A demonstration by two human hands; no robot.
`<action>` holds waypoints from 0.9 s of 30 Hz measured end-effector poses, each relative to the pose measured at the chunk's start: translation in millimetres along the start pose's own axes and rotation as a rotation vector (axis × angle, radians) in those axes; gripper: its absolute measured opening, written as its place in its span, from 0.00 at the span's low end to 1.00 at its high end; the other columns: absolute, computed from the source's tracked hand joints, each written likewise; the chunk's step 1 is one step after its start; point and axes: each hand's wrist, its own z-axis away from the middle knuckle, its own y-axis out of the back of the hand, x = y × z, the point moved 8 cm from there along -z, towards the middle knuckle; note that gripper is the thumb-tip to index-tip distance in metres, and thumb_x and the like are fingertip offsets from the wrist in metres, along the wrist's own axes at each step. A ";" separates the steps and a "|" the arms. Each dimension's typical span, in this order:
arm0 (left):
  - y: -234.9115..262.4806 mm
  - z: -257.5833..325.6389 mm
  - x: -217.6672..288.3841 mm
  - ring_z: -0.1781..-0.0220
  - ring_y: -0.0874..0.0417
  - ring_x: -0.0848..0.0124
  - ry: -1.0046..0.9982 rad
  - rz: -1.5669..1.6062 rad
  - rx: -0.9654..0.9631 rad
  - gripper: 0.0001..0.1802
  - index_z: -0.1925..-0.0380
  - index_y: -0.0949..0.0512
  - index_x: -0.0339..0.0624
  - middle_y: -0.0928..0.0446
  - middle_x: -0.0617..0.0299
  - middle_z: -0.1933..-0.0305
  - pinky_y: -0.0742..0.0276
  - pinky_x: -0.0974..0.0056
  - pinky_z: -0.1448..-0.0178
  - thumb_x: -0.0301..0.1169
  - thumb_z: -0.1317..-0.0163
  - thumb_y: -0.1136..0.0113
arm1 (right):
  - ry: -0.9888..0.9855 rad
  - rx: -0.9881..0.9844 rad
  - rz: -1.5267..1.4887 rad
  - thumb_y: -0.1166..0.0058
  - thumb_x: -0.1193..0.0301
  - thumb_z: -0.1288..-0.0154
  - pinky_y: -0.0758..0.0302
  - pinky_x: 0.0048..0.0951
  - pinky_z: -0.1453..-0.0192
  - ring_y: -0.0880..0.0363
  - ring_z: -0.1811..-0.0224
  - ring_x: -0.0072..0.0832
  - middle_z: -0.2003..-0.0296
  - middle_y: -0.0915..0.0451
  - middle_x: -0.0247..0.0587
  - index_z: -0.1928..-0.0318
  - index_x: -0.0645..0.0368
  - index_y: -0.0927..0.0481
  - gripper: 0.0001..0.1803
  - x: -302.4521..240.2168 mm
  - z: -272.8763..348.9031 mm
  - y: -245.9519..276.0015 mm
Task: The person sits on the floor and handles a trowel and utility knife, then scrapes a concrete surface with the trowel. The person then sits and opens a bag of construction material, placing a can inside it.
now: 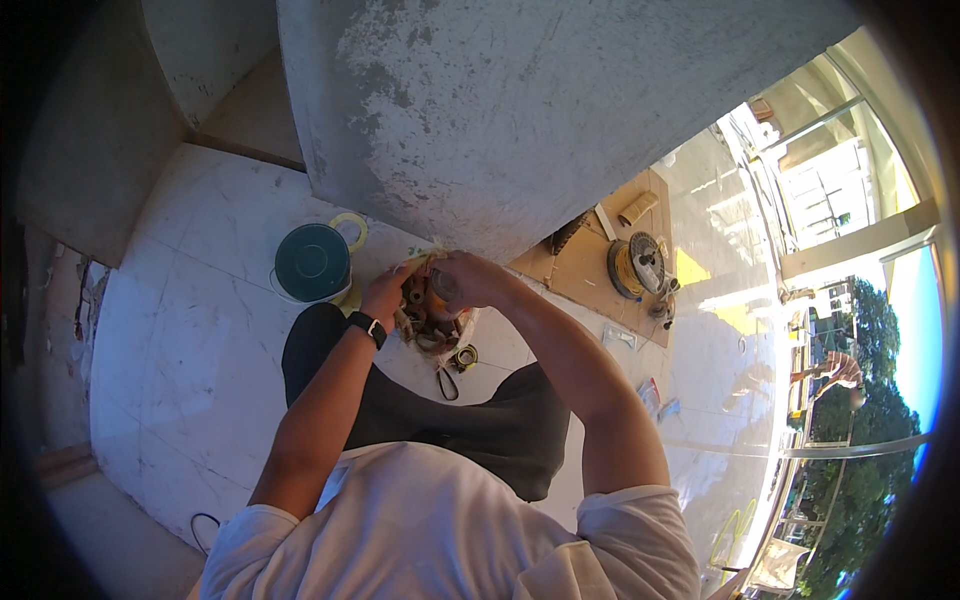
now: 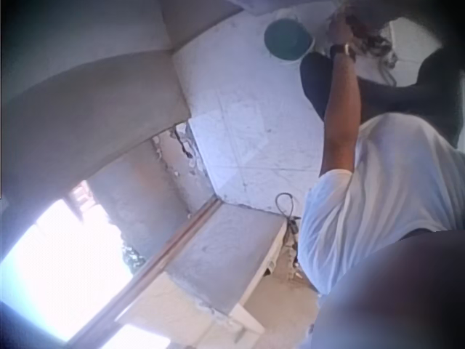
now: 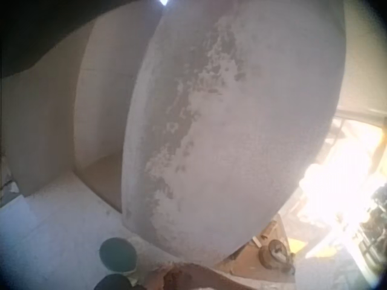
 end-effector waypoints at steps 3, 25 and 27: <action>4.4 -2.3 -4.7 0.44 0.22 0.63 0.042 0.059 0.033 0.28 0.34 0.26 0.39 0.22 0.56 0.41 0.28 0.56 0.40 0.48 0.22 0.50 | -0.026 0.054 0.140 0.19 0.60 0.59 0.22 0.50 0.38 0.24 0.37 0.53 0.41 0.24 0.54 0.31 0.48 0.29 0.51 -6.7 -0.5 -0.7; 14.4 -9.7 -14.8 0.29 0.29 0.60 0.051 0.023 0.072 0.32 0.29 0.32 0.42 0.31 0.55 0.27 0.33 0.52 0.29 0.53 0.22 0.54 | 0.171 0.053 0.528 0.33 0.67 0.44 0.24 0.45 0.36 0.30 0.33 0.43 0.35 0.27 0.40 0.39 0.41 0.21 0.29 -23.1 7.3 -50.6; 12.4 -3.1 -17.3 0.28 0.30 0.60 0.125 0.119 0.091 0.32 0.29 0.32 0.43 0.31 0.55 0.27 0.33 0.51 0.29 0.53 0.22 0.54 | 0.185 0.078 0.514 0.32 0.67 0.45 0.25 0.45 0.35 0.30 0.33 0.43 0.34 0.27 0.41 0.38 0.44 0.21 0.31 -21.1 8.4 -51.0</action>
